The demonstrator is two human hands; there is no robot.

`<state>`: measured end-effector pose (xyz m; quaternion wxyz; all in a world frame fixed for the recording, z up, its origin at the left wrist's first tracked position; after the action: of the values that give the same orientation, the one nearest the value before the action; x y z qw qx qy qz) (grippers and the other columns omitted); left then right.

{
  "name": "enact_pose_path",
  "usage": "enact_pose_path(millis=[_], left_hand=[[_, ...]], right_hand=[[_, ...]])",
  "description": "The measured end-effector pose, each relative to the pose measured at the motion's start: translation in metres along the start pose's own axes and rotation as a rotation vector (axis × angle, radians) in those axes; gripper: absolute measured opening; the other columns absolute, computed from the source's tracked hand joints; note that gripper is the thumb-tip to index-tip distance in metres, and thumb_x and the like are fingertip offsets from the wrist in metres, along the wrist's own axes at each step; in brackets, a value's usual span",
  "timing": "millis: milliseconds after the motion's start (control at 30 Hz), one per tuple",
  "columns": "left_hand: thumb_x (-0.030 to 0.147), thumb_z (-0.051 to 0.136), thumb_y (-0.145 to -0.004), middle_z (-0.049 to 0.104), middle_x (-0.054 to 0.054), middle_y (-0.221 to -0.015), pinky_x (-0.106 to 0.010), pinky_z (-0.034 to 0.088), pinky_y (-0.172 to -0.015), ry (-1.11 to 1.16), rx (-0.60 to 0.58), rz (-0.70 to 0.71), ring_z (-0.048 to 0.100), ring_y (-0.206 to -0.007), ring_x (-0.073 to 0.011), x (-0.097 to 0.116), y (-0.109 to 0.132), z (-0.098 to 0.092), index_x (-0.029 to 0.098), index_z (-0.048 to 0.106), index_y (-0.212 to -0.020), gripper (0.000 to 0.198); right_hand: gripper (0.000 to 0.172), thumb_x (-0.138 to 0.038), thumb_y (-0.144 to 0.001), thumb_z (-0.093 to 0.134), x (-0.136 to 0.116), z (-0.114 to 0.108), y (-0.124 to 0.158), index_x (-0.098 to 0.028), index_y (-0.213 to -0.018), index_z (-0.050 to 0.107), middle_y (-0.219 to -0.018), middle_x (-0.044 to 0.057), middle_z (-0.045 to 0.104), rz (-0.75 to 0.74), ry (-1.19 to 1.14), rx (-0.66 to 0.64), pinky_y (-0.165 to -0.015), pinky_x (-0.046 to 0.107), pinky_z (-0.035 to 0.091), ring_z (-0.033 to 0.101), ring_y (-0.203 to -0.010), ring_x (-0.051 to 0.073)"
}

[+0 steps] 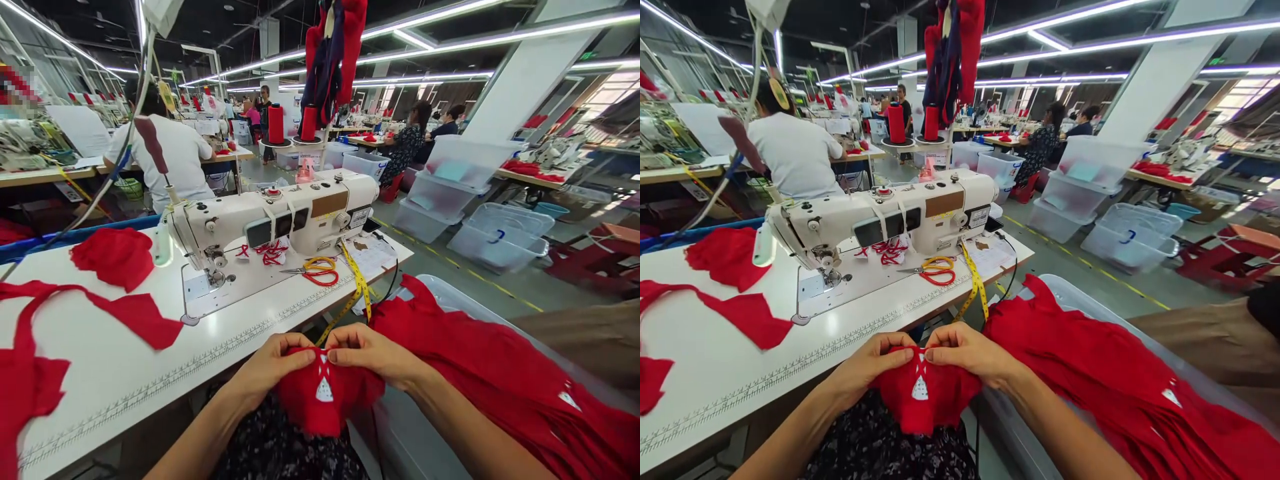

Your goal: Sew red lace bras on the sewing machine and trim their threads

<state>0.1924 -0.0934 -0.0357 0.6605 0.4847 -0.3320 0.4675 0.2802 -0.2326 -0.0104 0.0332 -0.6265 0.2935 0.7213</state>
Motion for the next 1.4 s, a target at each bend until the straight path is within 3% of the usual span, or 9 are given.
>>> enact_pose_path(millis=[700, 867, 933, 1033, 1100, 1167, 1233, 1300, 1400], left_hand=[[0.045, 0.078, -0.074, 0.064, -0.001, -0.077, -0.022, 0.034, -0.062, -0.032, 0.009, 0.003, 0.051, -0.066, -0.0108, -0.005, 0.001, -0.002, 0.015, 0.063, -0.084, 0.035], [0.041, 0.070, -0.080, 0.057, 0.002, -0.074, -0.023, 0.030, -0.058, -0.228, 0.028, 0.080, 0.046, -0.063, -0.0114, 0.001, 0.001, -0.004, 0.019, 0.053, -0.081, 0.028], [0.033, 0.066, -0.081, 0.055, 0.002, -0.072, -0.024, 0.028, -0.059, -0.477, 0.116, 0.177, 0.045, -0.065, -0.0132, 0.009, 0.003, -0.004, 0.020, 0.049, -0.076, 0.022], [0.022, 0.062, -0.081, 0.055, 0.000, -0.072, -0.027, 0.023, -0.060, -0.867, 0.395, 0.364, 0.043, -0.064, -0.0156, 0.026, 0.009, 0.000, 0.021, 0.048, -0.072, 0.017], [0.024, 0.060, -0.084, 0.053, -0.001, -0.075, -0.029, 0.021, -0.059, -0.955, 0.595, 0.486, 0.041, -0.063, -0.0164, 0.037, 0.014, 0.006, 0.022, 0.051, -0.074, 0.013], [0.031, 0.058, -0.088, 0.051, -0.001, -0.075, -0.029, 0.024, -0.060, -0.860, 0.713, 0.601, 0.041, -0.064, -0.0168, 0.045, 0.015, 0.009, 0.023, 0.051, -0.075, 0.017], [0.039, 0.058, -0.089, 0.047, 0.000, -0.072, -0.027, 0.029, -0.062, -0.611, 0.685, 0.665, 0.041, -0.064, -0.0164, 0.049, 0.010, 0.007, 0.023, 0.047, -0.075, 0.024], [0.048, 0.063, -0.085, 0.046, 0.002, -0.069, -0.026, 0.033, -0.062, -0.333, 0.542, 0.664, 0.040, -0.064, -0.0157, 0.048, 0.001, 0.003, 0.023, 0.043, -0.074, 0.033], [0.054, 0.074, -0.074, 0.048, 0.003, -0.067, -0.025, 0.034, -0.060, -0.088, 0.371, 0.606, 0.040, -0.063, -0.0139, 0.040, -0.005, -0.002, 0.023, 0.040, -0.073, 0.046]], right_hand=[[0.028, -0.040, -0.076, 0.074, 0.004, 0.002, 0.000, -0.014, -0.081, 0.068, -0.071, -0.002, 0.061, 0.009, 0.004, -0.050, -0.060, 0.022, 0.033, 0.047, -0.063, 0.008], [0.022, -0.037, -0.080, 0.067, 0.004, 0.001, -0.002, -0.015, -0.080, 0.065, -0.068, -0.003, 0.057, -0.029, 0.132, -0.019, -0.058, 0.023, 0.032, 0.045, -0.062, 0.009], [0.017, -0.032, -0.084, 0.060, 0.000, 0.000, -0.001, -0.016, -0.080, 0.064, -0.069, -0.002, 0.057, -0.103, 0.326, 0.050, -0.057, 0.023, 0.032, 0.046, -0.063, 0.010], [0.017, -0.025, -0.090, 0.049, -0.016, 0.001, 0.009, -0.018, -0.083, 0.062, -0.078, 0.002, 0.062, -0.282, 0.757, 0.300, -0.064, 0.027, 0.038, 0.053, -0.070, 0.014], [0.021, -0.026, -0.095, 0.044, -0.028, 0.011, 0.023, -0.018, -0.087, 0.061, -0.083, 0.005, 0.065, -0.399, 0.943, 0.477, -0.068, 0.030, 0.042, 0.057, -0.075, 0.017], [0.022, -0.030, -0.098, 0.042, -0.035, 0.033, 0.036, -0.017, -0.098, 0.060, -0.090, 0.009, 0.068, -0.555, 1.020, 0.528, -0.069, 0.032, 0.046, 0.062, -0.078, 0.019], [0.030, -0.036, -0.098, 0.045, -0.035, 0.063, 0.047, -0.016, -0.115, 0.058, -0.096, 0.013, 0.071, -0.758, 1.128, 0.448, -0.066, 0.032, 0.049, 0.065, -0.081, 0.022], [0.037, -0.038, -0.098, 0.047, -0.031, 0.092, 0.054, -0.016, -0.127, 0.055, -0.094, 0.012, 0.073, -0.928, 1.279, 0.274, -0.058, 0.032, 0.048, 0.066, -0.077, 0.023], [0.025, -0.030, -0.099, 0.050, -0.031, 0.105, 0.061, -0.022, -0.121, 0.059, -0.077, 0.002, 0.071, -1.021, 1.298, 0.124, -0.050, 0.027, 0.044, 0.062, -0.062, 0.016]])
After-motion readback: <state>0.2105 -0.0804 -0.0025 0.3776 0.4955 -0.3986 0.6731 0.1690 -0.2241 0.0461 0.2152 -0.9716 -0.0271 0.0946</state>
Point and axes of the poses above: each hand's wrist, its own y-axis away from the middle knuckle, its own z-axis out of the palm, x = y × z, the point moved 5 cm from there along -y, towards the middle knuckle
